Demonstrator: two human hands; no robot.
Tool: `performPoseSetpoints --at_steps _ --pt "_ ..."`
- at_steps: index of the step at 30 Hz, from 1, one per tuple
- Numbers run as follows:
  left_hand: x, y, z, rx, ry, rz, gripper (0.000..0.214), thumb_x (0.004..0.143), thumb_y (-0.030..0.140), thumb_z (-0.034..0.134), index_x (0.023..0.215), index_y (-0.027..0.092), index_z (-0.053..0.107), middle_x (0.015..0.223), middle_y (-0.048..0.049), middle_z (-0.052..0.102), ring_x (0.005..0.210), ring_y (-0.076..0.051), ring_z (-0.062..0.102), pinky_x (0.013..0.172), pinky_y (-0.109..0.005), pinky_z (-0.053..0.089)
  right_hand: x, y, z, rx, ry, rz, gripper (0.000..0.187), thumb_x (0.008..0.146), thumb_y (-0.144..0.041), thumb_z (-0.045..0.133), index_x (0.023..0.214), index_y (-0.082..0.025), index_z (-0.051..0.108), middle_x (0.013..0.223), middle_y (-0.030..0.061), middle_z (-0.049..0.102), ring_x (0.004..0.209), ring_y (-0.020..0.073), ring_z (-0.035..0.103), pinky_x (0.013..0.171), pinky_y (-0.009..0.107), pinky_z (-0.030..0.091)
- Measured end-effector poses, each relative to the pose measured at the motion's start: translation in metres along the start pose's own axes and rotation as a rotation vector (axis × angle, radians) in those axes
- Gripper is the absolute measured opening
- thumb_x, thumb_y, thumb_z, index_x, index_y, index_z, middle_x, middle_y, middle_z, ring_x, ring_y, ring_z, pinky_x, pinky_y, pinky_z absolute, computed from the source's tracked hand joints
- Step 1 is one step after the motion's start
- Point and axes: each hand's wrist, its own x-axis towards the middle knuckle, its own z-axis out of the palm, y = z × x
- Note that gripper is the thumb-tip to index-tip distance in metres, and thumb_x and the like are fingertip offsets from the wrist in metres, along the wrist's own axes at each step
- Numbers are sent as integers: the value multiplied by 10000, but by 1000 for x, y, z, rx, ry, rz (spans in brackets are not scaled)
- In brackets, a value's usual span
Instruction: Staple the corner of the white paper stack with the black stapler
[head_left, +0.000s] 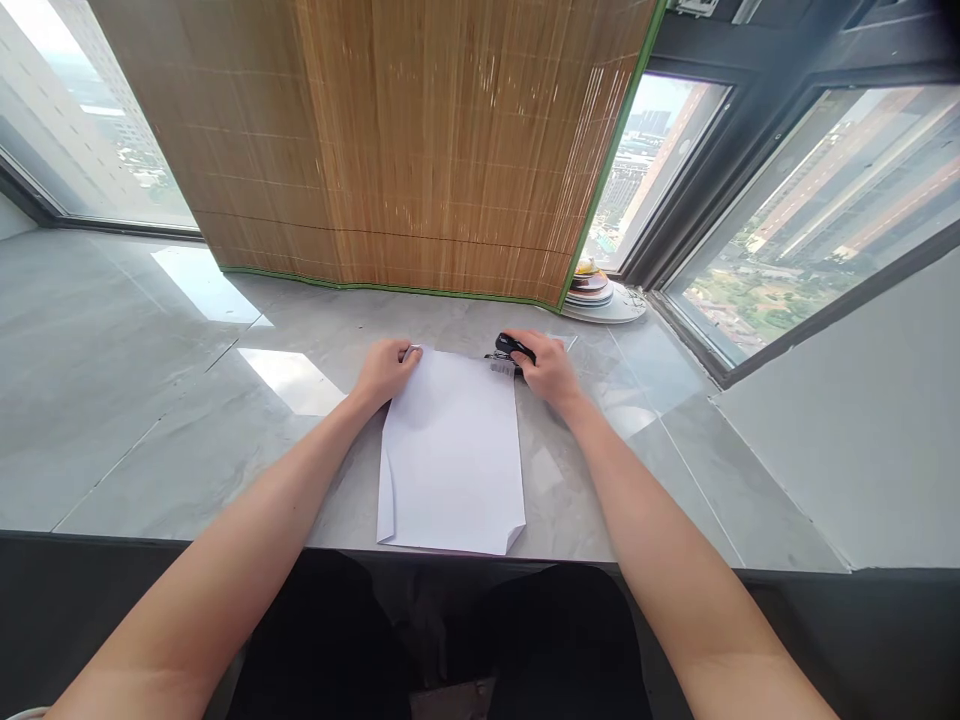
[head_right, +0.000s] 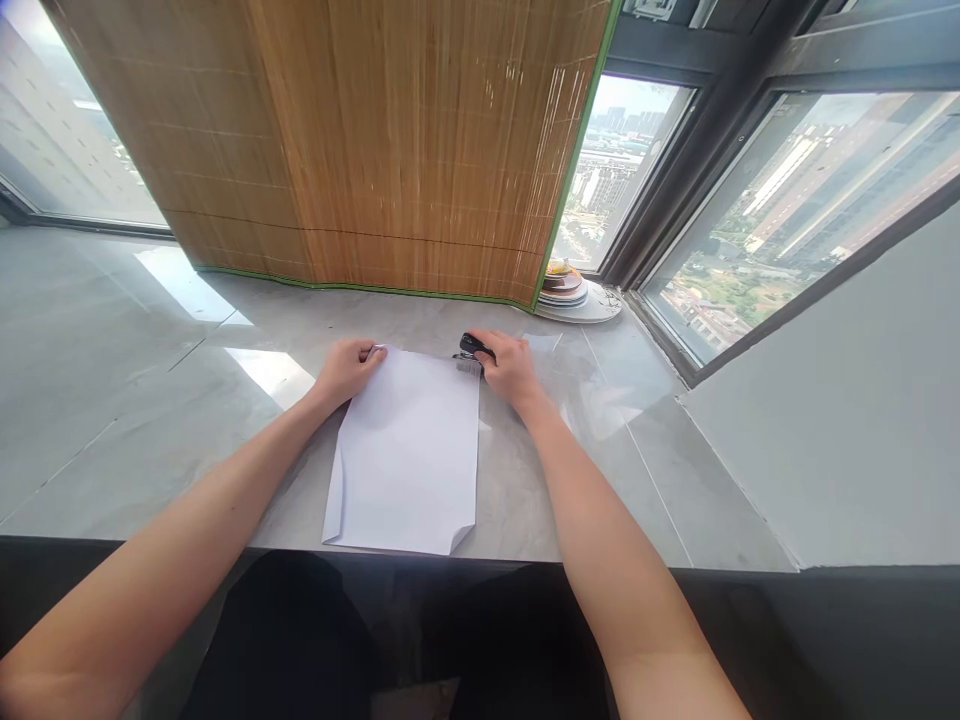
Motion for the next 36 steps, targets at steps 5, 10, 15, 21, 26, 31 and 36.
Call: performPoseSetpoints --at_steps 5,10,15,21,26,31,36 --pt "-2 3 -2 -27 8 -34 419 857 349 552 641 239 210 627 31 200 613 -126 185 591 -326 139 -1 -2 1 -46 -32 -28 474 960 -205 525 1375 -273 743 1201 92 776 1180 337 680 1099 557 498" --pt "-3 6 -4 -73 38 -70 270 797 322 540 566 217 450 591 28 237 596 -125 213 571 -313 160 0 4 0 -44 30 22 501 955 -217 515 1401 -266 737 1198 107 756 1155 337 669 1082 544 515" --pt "-3 6 -5 -123 48 -133 348 743 305 543 861 133 821 562 15 437 560 -137 342 545 -289 246 1 9 -1 -64 14 61 495 943 -225 518 1380 -279 743 1232 97 746 1197 334 657 1113 551 489" --pt "-3 2 -7 -125 120 -153 388 757 273 558 939 132 871 551 4 518 570 -160 440 540 -282 305 0 9 -3 -78 35 94 480 917 -222 520 1327 -285 760 1221 84 761 1190 337 651 1137 577 450" --pt "-1 1 -9 -87 142 -168 369 734 219 550 901 139 869 518 2 496 592 -186 497 553 -297 333 0 8 -3 -57 42 95 471 905 -230 533 1312 -286 764 1212 84 764 1177 342 650 1116 572 472" --pt "-2 1 -10 -85 129 -137 367 745 236 569 936 153 872 504 16 450 555 -170 427 559 -299 324 -1 5 -4 -33 51 103 464 909 -237 534 1306 -292 768 1213 76 766 1186 340 648 1120 578 474" --pt "-6 5 -11 -161 110 -157 401 769 281 593 1053 164 850 506 48 400 502 -140 324 537 -293 284 -2 -1 -5 -28 -1 61 467 940 -239 514 1338 -289 752 1213 78 760 1183 343 645 1119 603 458"
